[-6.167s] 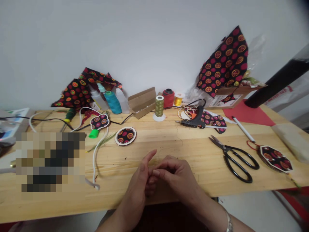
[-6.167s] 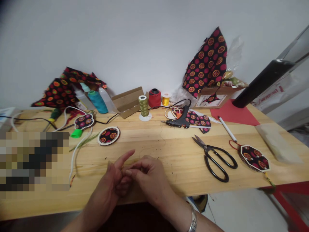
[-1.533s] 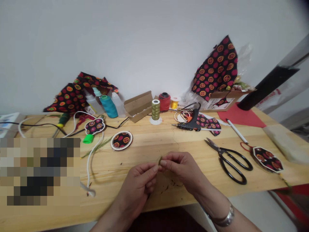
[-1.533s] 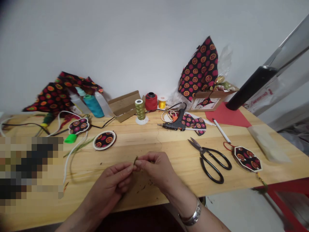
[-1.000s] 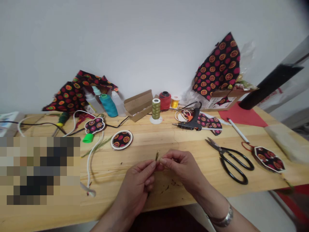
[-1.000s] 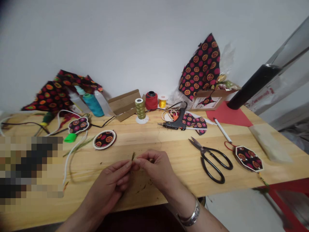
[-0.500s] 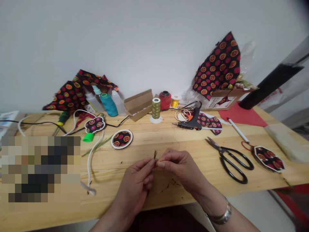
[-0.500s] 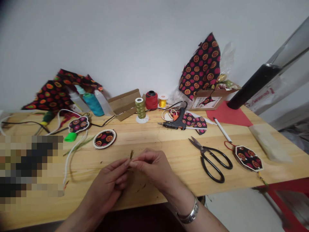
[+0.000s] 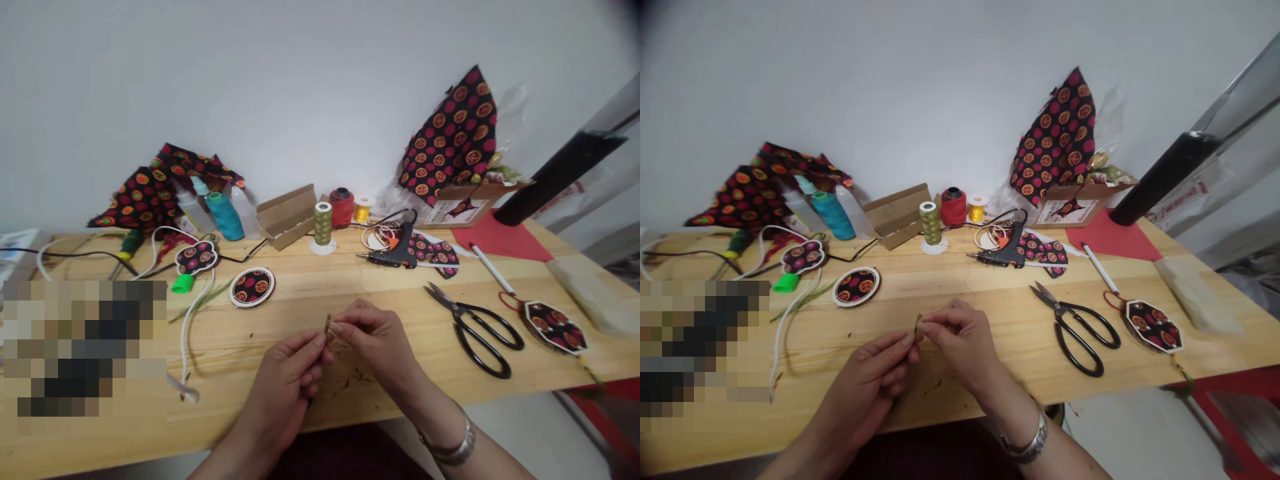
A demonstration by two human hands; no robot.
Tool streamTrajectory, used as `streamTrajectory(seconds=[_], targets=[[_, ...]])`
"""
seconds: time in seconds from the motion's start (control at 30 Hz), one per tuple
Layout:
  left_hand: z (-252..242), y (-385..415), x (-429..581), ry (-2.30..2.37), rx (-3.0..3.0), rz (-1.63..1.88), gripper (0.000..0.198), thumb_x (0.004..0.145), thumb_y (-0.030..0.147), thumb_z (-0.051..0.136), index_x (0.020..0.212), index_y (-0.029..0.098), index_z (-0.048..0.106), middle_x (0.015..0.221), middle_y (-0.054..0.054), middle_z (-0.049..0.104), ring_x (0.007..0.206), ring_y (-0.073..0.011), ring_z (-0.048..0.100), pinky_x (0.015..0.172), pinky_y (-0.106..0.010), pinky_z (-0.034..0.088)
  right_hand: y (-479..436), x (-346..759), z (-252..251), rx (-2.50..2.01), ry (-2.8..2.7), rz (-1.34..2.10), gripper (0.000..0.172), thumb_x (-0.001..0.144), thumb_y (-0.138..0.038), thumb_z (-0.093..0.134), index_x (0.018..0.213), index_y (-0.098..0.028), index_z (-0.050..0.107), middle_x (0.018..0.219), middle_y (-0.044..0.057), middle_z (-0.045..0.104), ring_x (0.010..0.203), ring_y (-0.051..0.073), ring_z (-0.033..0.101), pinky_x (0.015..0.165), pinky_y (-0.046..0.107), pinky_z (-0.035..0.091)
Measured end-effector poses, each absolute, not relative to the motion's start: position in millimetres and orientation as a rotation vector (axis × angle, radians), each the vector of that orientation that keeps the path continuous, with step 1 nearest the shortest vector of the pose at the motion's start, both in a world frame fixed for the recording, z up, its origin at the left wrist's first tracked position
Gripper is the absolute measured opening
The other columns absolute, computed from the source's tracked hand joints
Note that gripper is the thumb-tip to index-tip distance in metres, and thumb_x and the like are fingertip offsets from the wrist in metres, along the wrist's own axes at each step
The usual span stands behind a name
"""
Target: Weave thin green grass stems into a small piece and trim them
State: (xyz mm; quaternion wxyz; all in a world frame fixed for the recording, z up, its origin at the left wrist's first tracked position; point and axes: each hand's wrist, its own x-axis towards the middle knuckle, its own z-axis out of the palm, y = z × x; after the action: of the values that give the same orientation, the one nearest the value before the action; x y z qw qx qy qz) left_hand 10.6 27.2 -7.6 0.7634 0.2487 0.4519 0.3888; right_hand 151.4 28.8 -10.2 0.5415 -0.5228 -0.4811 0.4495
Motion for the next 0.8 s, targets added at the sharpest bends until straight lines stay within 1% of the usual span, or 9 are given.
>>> streamTrajectory(seconds=[0.17,0.23,0.33,0.4,0.47,0.5,0.6,0.67,0.8], targets=[[-6.4,23.7,10.1,0.997,0.541,0.851,0.015,0.065,0.025,0.074,0.066,0.012,0.067,0.055,0.003,0.055,0.038,0.0009,0.029,0.038,-0.014,0.016,28.1,149.4,-11.3,-1.257,-1.177,1.001,0.005,0.065,-0.017,0.068,0.064,-0.019,0.072,0.061,0.001,0.059,0.059,0.013,0.053,0.056,0.026,0.042],[-5.8,23.3,10.0,1.003,0.54,0.85,0.016,0.064,0.025,0.074,0.064,0.012,0.067,0.054,0.003,0.054,0.038,0.0008,0.029,0.038,-0.014,0.016,27.5,150.0,-11.1,-1.277,-1.166,0.98,0.005,0.065,-0.019,0.068,0.068,-0.019,0.073,0.062,0.001,0.059,0.059,0.012,0.052,0.055,0.025,0.041],[-4.8,24.0,10.0,1.004,0.537,0.852,0.016,0.064,0.025,0.075,0.064,0.011,0.067,0.053,0.004,0.052,0.038,0.0009,0.028,0.038,-0.014,0.016,26.3,153.2,-9.9,-1.335,-1.083,1.004,0.018,0.067,-0.024,0.068,0.083,-0.019,0.073,0.065,0.001,0.062,0.059,0.013,0.053,0.055,0.025,0.041],[-4.4,24.8,10.1,1.002,0.536,0.857,0.016,0.063,0.025,0.075,0.066,0.011,0.067,0.054,0.004,0.052,0.038,0.0009,0.028,0.038,-0.015,0.016,25.1,155.6,-8.7,-1.378,-1.031,1.093,0.022,0.067,-0.026,0.068,0.087,-0.019,0.073,0.072,0.002,0.067,0.065,0.014,0.057,0.06,0.027,0.044],[-4.3,25.1,10.3,0.996,0.543,0.857,0.016,0.064,0.025,0.074,0.065,0.011,0.067,0.054,0.004,0.052,0.038,0.0005,0.028,0.039,-0.015,0.016,23.5,156.9,-7.5,-1.385,-1.008,1.236,0.021,0.065,-0.027,0.069,0.084,-0.02,0.074,0.079,0.003,0.071,0.073,0.017,0.061,0.069,0.029,0.046],[-4.3,25.0,10.5,0.993,0.552,0.856,0.015,0.065,0.025,0.074,0.065,0.011,0.067,0.054,0.004,0.052,0.039,0.0002,0.028,0.039,-0.015,0.017,22.6,156.9,-7.0,-1.369,-1.001,1.312,0.018,0.064,-0.027,0.07,0.081,-0.02,0.074,0.079,0.003,0.071,0.075,0.017,0.061,0.071,0.03,0.046],[-4.4,23.9,11.3,0.998,0.594,0.835,0.016,0.067,0.025,0.072,0.061,0.012,0.065,0.053,0.004,0.052,0.04,-0.0006,0.028,0.04,-0.016,0.017,20.5,155.1,-5.9,-1.244,-1.023,1.497,0.009,0.068,-0.027,0.069,0.069,-0.02,0.073,0.067,0.0,0.068,0.068,0.014,0.058,0.068,0.027,0.043],[-4.3,23.1,11.7,1.009,0.624,0.812,0.016,0.068,0.025,0.071,0.06,0.012,0.065,0.053,0.004,0.051,0.04,-0.0012,0.028,0.04,-0.017,0.017,19.9,153.7,-5.4,-1.16,-1.022,1.561,0.013,0.071,-0.026,0.067,0.062,-0.018,0.072,0.062,-0.001,0.065,0.065,0.012,0.055,0.068,0.026,0.041],[-4.2,22.3,11.2,1.021,0.685,0.781,0.018,0.07,0.027,0.07,0.06,0.012,0.065,0.052,0.004,0.05,0.04,-0.0021,0.027,0.04,-0.018,0.015,20.6,152.7,-5.5,-1.139,-0.938,1.591,0.009,0.066,-0.023,0.07,0.06,-0.017,0.072,0.062,-0.001,0.062,0.066,0.012,0.054,0.068,0.025,0.039]])
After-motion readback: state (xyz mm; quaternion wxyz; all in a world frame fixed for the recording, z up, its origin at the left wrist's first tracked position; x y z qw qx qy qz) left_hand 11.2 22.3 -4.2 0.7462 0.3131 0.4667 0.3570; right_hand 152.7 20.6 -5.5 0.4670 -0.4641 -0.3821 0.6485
